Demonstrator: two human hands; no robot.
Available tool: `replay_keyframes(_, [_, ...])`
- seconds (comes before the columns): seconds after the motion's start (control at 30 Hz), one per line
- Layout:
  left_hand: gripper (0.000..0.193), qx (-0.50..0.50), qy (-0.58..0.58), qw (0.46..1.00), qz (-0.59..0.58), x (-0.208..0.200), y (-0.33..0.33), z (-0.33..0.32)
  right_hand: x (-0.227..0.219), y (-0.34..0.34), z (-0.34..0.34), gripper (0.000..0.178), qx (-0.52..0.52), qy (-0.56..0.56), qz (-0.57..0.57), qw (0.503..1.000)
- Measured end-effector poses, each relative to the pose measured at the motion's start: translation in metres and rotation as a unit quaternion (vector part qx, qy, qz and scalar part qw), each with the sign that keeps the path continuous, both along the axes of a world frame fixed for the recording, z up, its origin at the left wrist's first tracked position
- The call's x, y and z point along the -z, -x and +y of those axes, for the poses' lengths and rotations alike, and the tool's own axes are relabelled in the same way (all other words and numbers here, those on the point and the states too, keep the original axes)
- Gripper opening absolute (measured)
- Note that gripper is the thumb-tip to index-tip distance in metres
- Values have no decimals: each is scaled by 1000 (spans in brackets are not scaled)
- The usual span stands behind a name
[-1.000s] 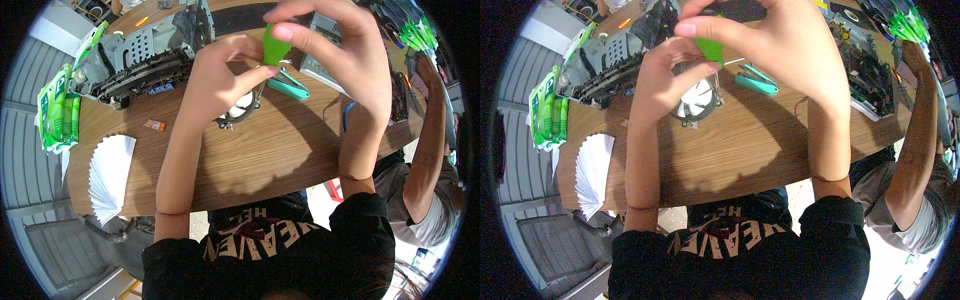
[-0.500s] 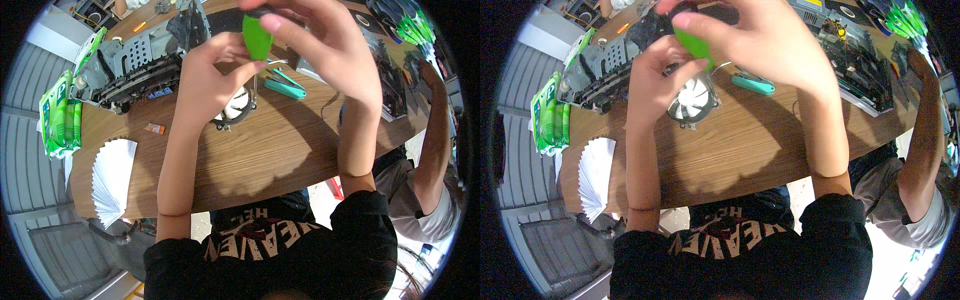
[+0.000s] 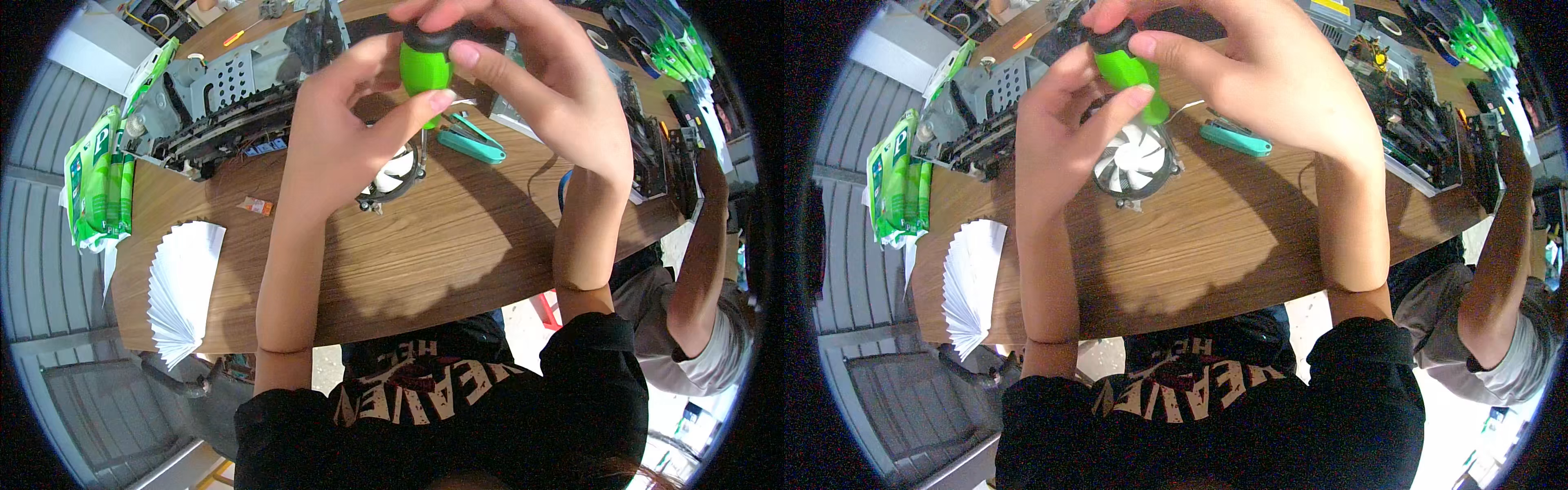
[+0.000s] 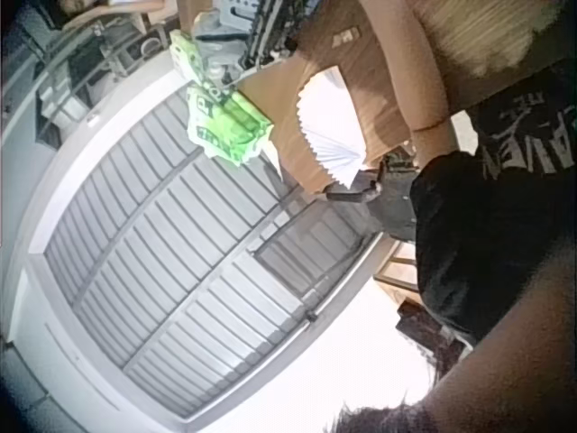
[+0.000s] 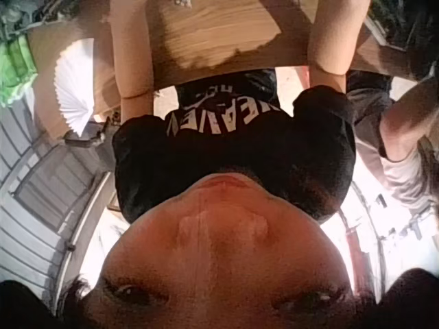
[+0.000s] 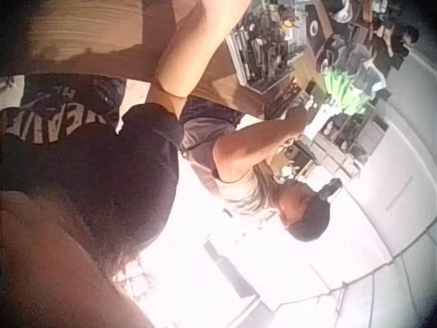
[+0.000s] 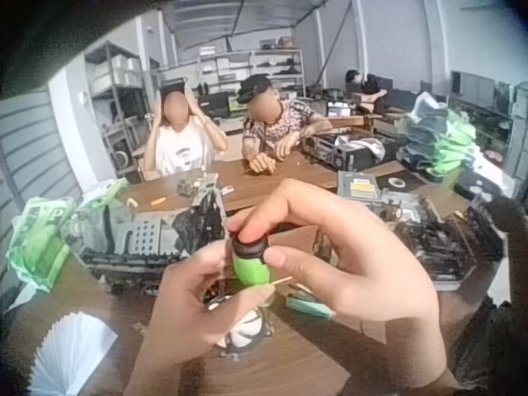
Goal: The person uses a green screwdriver to work on a white computer cooling fan on a wooden table, then picks up and handles a small orange object, possibly a piece of tape or a small circuit board, using both hands.
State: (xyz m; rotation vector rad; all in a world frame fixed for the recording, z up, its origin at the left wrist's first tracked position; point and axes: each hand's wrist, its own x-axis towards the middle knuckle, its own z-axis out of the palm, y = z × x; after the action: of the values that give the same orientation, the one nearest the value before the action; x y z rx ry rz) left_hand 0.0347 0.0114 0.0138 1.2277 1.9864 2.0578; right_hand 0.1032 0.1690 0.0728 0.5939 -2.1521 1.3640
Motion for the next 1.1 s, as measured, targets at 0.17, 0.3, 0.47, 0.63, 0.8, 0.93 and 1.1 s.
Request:
replay_keyframes(0.17, [48,-72,-4,993,94,9,7,5,3,3,15,19,0,-80,78,994])
replay_keyframes(0.3, [46,-120,31,982,145,5,3,3,15,12,15,22,19,-26,48,998])
replay_keyframes(0.47, [46,-117,78,976,164,1,0,-3,17,15,17,18,-9,6,65,998])
replay_keyframes(0.63, [45,-95,57,983,145,3,-1,0,19,16,19,15,11,38,16,999])
replay_keyframes(0.8, [43,-47,43,995,76,0,-6,0,19,19,18,16,7,12,66,998])
replay_keyframes(0.93, [51,-45,77,990,113,-5,-11,-3,20,19,17,19,0,7,81,997])
replay_keyframes(1.1, [53,-18,21,998,51,-12,-16,2,15,17,20,22,-6,-45,76,996])
